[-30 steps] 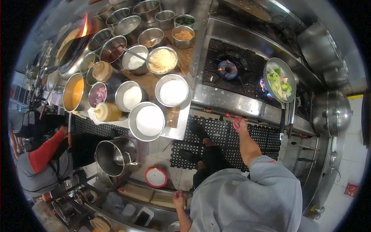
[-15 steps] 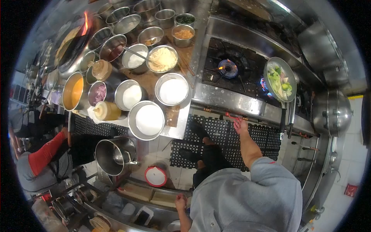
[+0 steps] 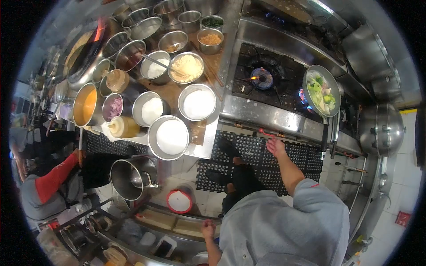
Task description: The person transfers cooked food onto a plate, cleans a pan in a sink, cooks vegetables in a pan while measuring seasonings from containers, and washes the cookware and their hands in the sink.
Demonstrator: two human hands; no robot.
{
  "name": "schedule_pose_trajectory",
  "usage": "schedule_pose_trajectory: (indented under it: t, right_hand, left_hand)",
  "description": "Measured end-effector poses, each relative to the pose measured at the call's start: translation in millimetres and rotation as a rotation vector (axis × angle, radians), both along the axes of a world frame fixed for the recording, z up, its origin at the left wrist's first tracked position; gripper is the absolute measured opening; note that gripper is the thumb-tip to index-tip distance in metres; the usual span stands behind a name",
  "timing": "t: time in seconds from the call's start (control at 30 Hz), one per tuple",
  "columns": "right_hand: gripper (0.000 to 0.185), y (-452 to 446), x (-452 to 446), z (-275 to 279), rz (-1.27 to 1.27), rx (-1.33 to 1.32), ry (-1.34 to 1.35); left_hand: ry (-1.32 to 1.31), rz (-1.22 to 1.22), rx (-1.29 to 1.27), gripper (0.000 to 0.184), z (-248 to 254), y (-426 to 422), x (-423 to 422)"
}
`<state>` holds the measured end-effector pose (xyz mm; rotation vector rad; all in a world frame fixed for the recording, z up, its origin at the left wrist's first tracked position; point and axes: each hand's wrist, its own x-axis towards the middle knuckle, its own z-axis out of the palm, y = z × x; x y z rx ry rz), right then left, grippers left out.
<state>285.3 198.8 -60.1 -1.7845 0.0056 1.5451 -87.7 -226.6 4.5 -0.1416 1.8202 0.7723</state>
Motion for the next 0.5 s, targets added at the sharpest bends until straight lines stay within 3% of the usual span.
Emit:
schedule_pose_trajectory:
  t: [0.1,0.2,0.27,0.37,0.4,0.5]
  right_hand:
    - [0.031,-16,-24,52,0.805,0.013,-0.032]
    - [0.028,18,-88,153,0.928,0.272,0.171]
    - [0.027,79,-130,229,0.898,0.581,0.242]
    - [0.031,192,-189,313,0.452,0.914,0.451]
    - [0.038,233,-211,334,0.351,0.962,0.454]
    - [0.066,352,-266,392,0.301,0.876,0.841]
  left_hand:
    - [-0.037,0.085,0.009,0.013,-13,-7,1]
    - [-0.031,0.136,-0.049,0.009,-5,4,6]
    - [0.033,0.062,-0.040,0.010,-4,14,6]
    - [0.003,0.128,-0.065,0.012,-7,30,11]
    - [0.022,0.116,-0.051,0.013,-11,34,12]
    - [0.011,0.181,0.002,0.016,-6,62,19]
